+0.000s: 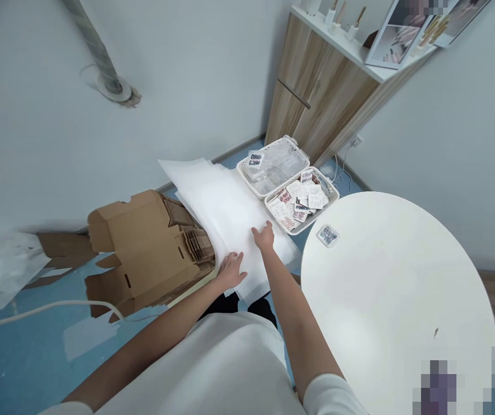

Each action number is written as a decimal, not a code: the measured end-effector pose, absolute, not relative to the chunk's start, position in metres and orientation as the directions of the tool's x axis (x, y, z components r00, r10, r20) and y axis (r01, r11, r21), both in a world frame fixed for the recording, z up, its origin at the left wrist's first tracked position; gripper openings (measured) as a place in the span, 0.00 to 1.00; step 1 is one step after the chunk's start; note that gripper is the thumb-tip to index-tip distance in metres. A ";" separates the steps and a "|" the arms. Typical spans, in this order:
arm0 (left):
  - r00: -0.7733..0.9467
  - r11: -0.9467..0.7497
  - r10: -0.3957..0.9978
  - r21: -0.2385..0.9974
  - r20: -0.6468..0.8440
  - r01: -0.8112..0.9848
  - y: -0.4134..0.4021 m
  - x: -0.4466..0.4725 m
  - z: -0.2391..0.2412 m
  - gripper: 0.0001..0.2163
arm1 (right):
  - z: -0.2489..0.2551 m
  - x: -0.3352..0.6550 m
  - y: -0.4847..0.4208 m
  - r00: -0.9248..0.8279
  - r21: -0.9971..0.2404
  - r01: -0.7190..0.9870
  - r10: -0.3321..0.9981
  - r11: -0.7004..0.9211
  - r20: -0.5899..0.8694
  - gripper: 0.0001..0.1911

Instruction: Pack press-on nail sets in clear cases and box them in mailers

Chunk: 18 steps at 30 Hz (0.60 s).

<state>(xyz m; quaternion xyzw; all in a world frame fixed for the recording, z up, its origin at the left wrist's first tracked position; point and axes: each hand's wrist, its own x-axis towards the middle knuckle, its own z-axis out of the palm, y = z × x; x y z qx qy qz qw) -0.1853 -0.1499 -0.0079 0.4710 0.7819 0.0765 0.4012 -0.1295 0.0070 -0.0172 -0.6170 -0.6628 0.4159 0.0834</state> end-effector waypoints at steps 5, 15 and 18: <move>-0.212 0.554 0.790 0.520 -0.575 0.650 -0.158 -0.184 -0.011 0.29 | -0.026 -0.149 0.024 -0.138 -0.754 0.621 0.916 -0.217 -0.377 0.34; -0.495 0.610 0.671 0.791 -0.552 -0.055 -0.158 -0.180 -0.007 0.27 | 0.039 -0.145 0.010 -0.574 -0.908 0.418 0.787 0.044 -0.226 0.36; -0.524 0.525 0.581 0.779 -0.622 -0.343 -0.154 -0.179 0.001 0.27 | 0.066 -0.128 0.007 -0.573 -0.934 0.353 0.802 0.055 -0.170 0.38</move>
